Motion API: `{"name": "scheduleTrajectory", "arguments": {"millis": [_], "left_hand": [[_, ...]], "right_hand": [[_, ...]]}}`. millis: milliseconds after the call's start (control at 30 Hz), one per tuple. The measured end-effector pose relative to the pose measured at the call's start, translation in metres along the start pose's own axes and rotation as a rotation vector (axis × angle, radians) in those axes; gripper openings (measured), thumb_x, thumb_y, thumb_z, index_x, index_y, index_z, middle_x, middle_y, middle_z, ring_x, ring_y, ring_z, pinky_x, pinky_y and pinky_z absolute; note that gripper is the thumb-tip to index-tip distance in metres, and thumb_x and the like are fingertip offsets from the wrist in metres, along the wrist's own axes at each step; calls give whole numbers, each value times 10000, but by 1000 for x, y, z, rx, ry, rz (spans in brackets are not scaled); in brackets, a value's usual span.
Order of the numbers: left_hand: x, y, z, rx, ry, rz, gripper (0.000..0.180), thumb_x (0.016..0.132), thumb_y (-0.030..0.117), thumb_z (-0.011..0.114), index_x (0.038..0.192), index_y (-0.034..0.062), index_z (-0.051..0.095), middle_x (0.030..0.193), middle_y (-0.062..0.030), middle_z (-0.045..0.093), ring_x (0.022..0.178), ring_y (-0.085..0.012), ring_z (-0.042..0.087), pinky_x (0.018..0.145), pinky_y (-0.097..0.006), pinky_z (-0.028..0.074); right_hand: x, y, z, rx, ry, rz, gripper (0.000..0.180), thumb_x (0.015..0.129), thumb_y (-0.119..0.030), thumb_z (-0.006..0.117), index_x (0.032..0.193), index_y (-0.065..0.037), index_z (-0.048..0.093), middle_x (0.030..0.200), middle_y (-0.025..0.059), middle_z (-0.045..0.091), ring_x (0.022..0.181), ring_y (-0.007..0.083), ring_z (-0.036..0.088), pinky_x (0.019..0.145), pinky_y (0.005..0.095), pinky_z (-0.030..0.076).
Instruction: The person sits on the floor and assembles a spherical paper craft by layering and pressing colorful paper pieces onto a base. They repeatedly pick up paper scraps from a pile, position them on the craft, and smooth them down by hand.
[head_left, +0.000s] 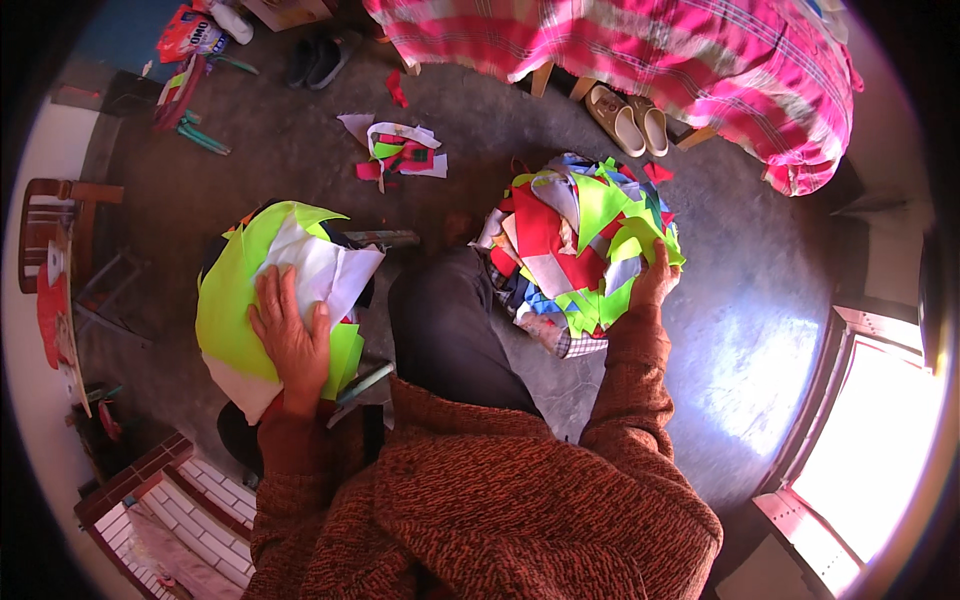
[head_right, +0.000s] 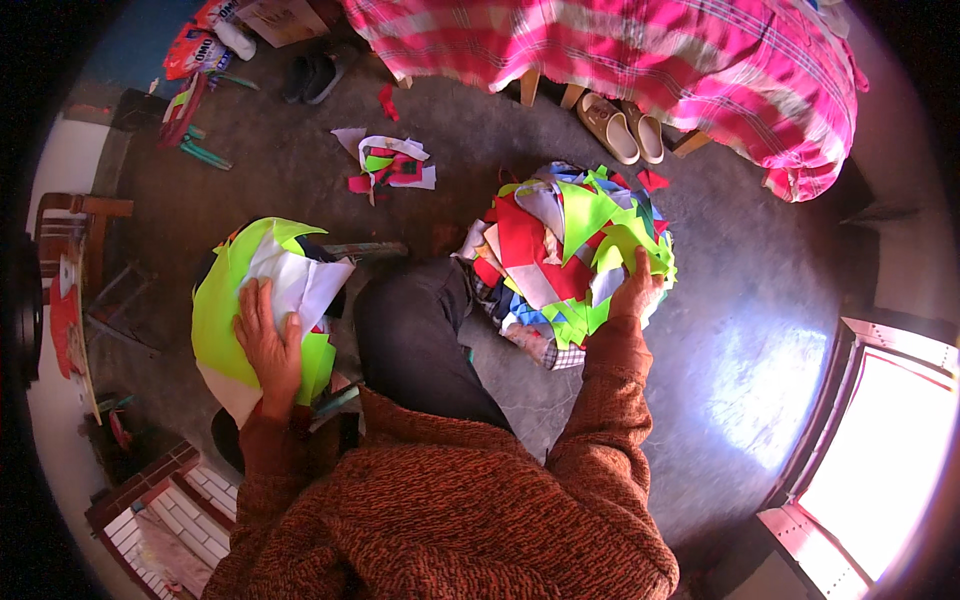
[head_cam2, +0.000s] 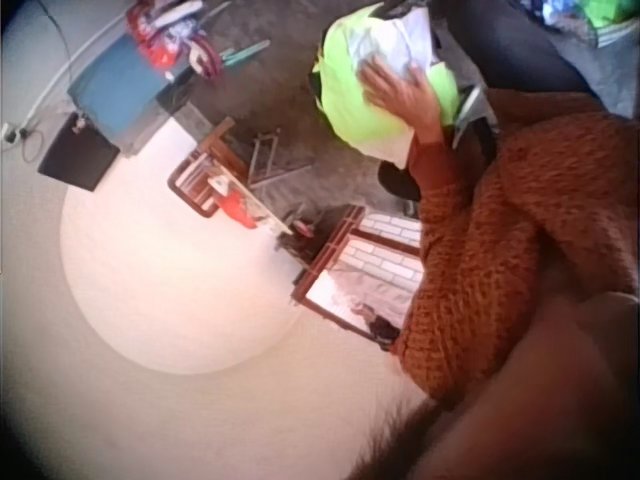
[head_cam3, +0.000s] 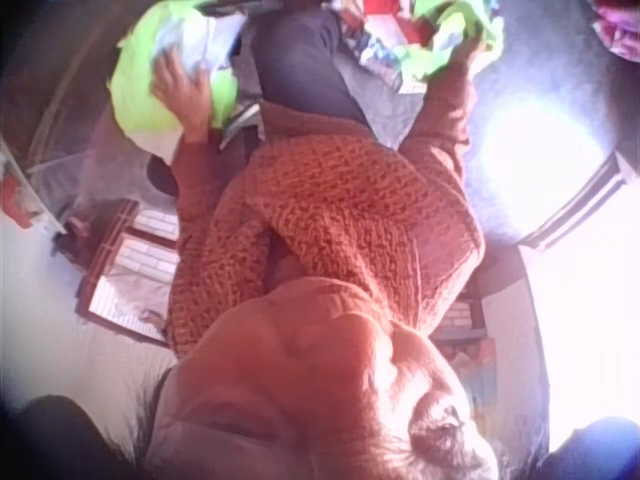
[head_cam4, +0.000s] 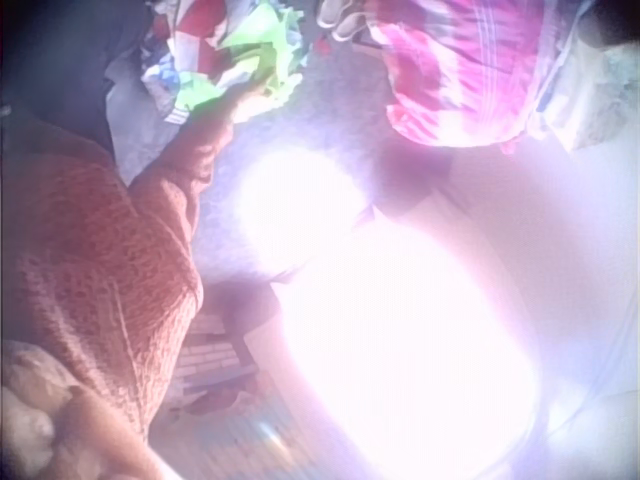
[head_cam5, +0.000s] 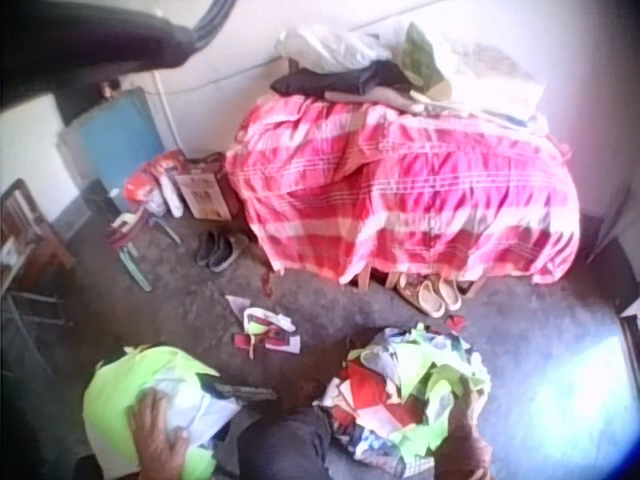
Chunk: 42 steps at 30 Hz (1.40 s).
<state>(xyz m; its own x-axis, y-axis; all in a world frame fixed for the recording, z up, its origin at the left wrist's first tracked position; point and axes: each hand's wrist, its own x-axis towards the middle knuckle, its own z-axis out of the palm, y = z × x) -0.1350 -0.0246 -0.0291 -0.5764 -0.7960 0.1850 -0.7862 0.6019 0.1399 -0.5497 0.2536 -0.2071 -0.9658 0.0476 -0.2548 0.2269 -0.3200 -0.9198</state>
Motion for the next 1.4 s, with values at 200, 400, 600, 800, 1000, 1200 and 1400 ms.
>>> {"name": "scheduleTrajectory", "arguments": {"millis": [200,400,600,800,1000,1200,1400], "left_hand": [[-4,-6,6,17,43,-20,587,839,370,568,1354,134,413,1422,-152,367,1349,-349,295,1061,-612,183],[-5,-2,-2,0,82,-20,592,830,371,586,1340,123,416,1420,-151,371,1352,-343,290,1068,-590,183],[-13,0,-11,-142,171,-28,578,857,351,577,1350,102,409,1430,-147,354,1339,-344,307,1070,-553,212],[-74,28,-30,-1684,-25,-186,446,941,399,497,1215,48,532,1319,-79,493,1189,-235,486,963,-361,380],[-99,32,-26,-1983,41,13,559,968,452,398,1348,43,409,1346,-70,477,1225,-203,468,1036,-358,355],[-103,18,-37,-2967,-204,-377,712,945,581,320,1353,2,391,1401,-134,424,1285,-256,411,1105,-401,265],[-108,12,-44,-2113,-84,-407,352,972,266,508,1197,5,581,1122,-26,627,1041,-108,565,935,-283,410]], "right_hand": [[-89,-67,84,225,-272,100,228,829,-128,685,1023,-83,573,1003,49,603,958,190,573,857,353,453],[-185,-101,154,399,-685,254,280,842,-106,646,1111,-57,586,1098,63,622,1048,227,576,932,403,438],[-282,-130,195,583,-1090,485,480,800,-178,699,1206,0,514,1151,128,596,1080,282,573,983,457,437],[-325,-117,181,510,-1415,647,521,722,-137,740,1177,10,534,1071,145,632,940,278,638,828,383,533],[-335,-103,159,315,-1360,686,394,737,-47,677,1113,-25,561,1032,122,641,933,257,637,840,384,524],[-328,-93,151,244,-1298,643,400,762,-52,675,1144,-49,556,1101,100,623,1019,245,606,911,394,489],[-316,-75,146,214,-1291,657,399,755,-59,687,1133,-42,559,1091,101,627,1022,250,602,936,408,467]]}}
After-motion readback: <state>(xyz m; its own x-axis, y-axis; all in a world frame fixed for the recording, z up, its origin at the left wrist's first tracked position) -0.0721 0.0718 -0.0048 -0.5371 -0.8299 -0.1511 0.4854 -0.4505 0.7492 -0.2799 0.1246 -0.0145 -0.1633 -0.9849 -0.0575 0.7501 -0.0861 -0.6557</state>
